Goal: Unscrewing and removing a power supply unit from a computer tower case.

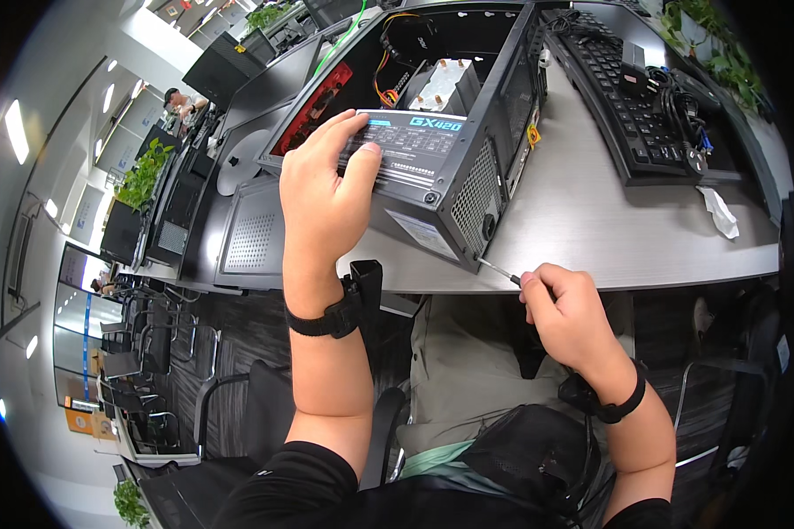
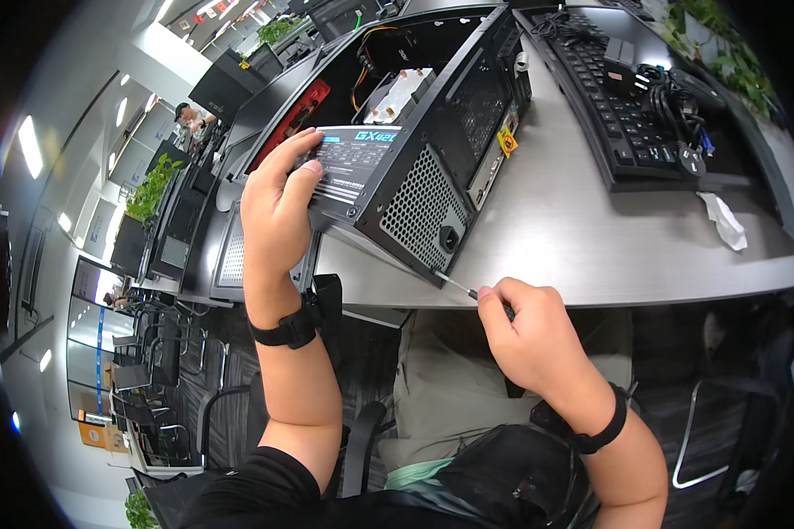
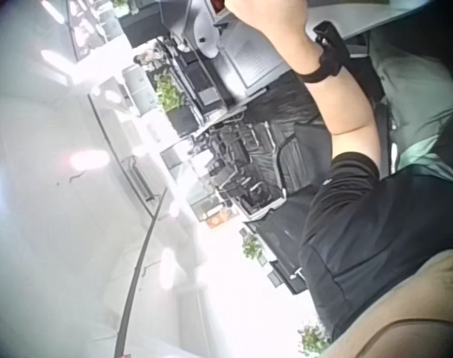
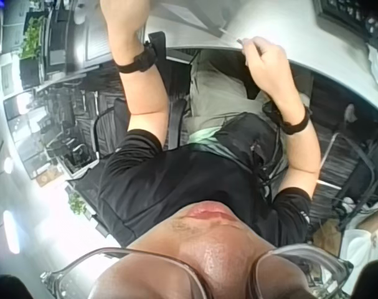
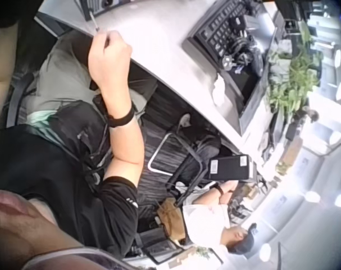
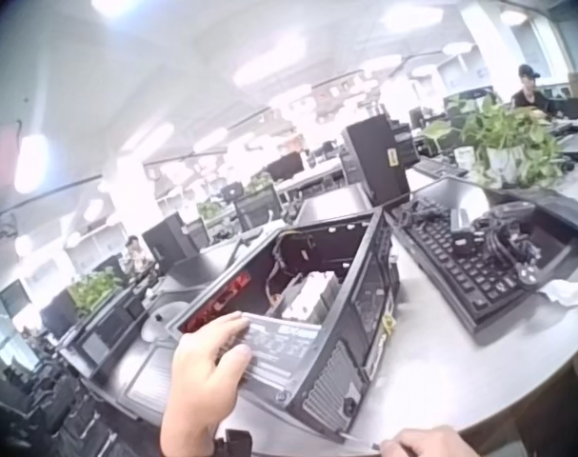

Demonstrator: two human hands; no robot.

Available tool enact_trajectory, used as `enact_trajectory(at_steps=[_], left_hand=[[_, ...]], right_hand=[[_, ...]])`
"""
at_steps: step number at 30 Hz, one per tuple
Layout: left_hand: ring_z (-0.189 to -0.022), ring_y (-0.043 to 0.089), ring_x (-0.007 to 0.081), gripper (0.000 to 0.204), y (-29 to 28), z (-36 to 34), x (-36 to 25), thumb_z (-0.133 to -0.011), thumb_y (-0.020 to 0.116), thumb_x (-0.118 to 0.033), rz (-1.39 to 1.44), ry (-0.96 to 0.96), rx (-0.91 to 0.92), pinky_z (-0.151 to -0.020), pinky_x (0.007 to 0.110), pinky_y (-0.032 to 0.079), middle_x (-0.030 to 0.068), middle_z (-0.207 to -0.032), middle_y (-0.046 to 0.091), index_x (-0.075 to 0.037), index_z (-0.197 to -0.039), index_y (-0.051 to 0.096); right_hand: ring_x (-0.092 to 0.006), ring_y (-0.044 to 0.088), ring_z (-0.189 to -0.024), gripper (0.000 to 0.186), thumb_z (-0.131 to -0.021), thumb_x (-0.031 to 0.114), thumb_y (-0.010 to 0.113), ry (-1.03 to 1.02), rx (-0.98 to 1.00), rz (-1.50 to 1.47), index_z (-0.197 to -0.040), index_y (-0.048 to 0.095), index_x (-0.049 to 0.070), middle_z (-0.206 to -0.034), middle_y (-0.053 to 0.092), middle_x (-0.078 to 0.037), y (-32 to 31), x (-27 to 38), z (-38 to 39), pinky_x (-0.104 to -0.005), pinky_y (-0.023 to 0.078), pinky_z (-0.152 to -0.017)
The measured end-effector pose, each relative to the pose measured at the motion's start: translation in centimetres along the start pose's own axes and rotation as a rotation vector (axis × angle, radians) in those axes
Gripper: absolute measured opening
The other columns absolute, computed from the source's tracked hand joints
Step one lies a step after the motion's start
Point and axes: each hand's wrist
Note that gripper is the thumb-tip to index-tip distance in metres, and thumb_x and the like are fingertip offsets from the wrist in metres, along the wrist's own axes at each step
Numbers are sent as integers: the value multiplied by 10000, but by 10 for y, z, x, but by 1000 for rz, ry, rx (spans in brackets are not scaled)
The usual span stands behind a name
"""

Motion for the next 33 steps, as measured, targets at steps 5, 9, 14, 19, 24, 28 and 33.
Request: enact_trajectory(at_steps=[5, 9, 14, 19, 24, 28, 33], left_hand=[[-1116, 717, 365, 384, -1, 0, 0, -889, 681, -242, 0, 6, 4, -997, 394, 492, 209, -1258, 748, -2, -1179, 758], [-1109, 719, 372, 384, 0, 0, 0, -888, 682, -239, 8, 4, -8, -992, 398, 500, 215, -1254, 748, 5, -1175, 758], [-1108, 719, 368, 383, 0, 0, 0, -890, 682, -238, 8, 6, 0, -989, 400, 500, 212, -1255, 748, 3, -1178, 757], [-1109, 719, 362, 381, 0, 0, 1, -889, 685, -238, 12, 6, -5, -994, 396, 497, 204, -1262, 748, 0, -1176, 760], [-1104, 720, 368, 376, 1, 0, 1, -885, 691, -236, 4, 16, -14, -998, 397, 505, 205, -1259, 749, 2, -1168, 762], [-1104, 721, 367, 379, 0, 0, 0, -884, 689, -235, 11, 4, -10, -996, 398, 507, 210, -1255, 749, 5, -1169, 761], [-1090, 729, 373, 381, 0, -1, -1, -883, 684, -229, 11, 9, -13, -984, 396, 524, 219, -1234, 753, 17, -1163, 758]], right_hand=[[-301, 600, -582, 147, -939, 79, 735, -370, -198, 142, -915, 654, -42, -751, 682, -198, 1, -5, -1, -370, 483, -594], [-270, 642, -624, 143, -932, 73, 742, -445, -225, 107, -940, 654, -40, -769, 690, -180, 4, -3, -2, -361, 490, -604], [-213, 548, -520, 168, -963, 93, 710, -160, -76, -47, -884, 656, -45, -625, 638, -141, -2, 7, 1, -350, 457, -551], [-211, 513, -494, 271, -994, 133, 680, -46, -61, -2, -793, 654, -48, -584, 606, -114, -3, 8, -3, -347, 454, -547], [-228, 621, -606, 198, -976, 134, 708, -187, -159, -37, -917, 672, -52, -697, 668, -142, 1, 0, 2, -348, 493, -596], [-236, 637, -645, 195, -961, 136, 726, -244, -196, -43, -980, 678, -52, -754, 693, -154, 10, 0, -1, -366, 502, -610], [-313, 649, -638, 207, -947, 143, 731, 9, 62, 148, -945, 671, -55, -759, 700, -183, -2, 4, -2, -393, 504, -611]])
Point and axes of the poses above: each hand's wrist, its own z-axis away from the middle knuckle, its own y-axis out of the palm, x = y × z
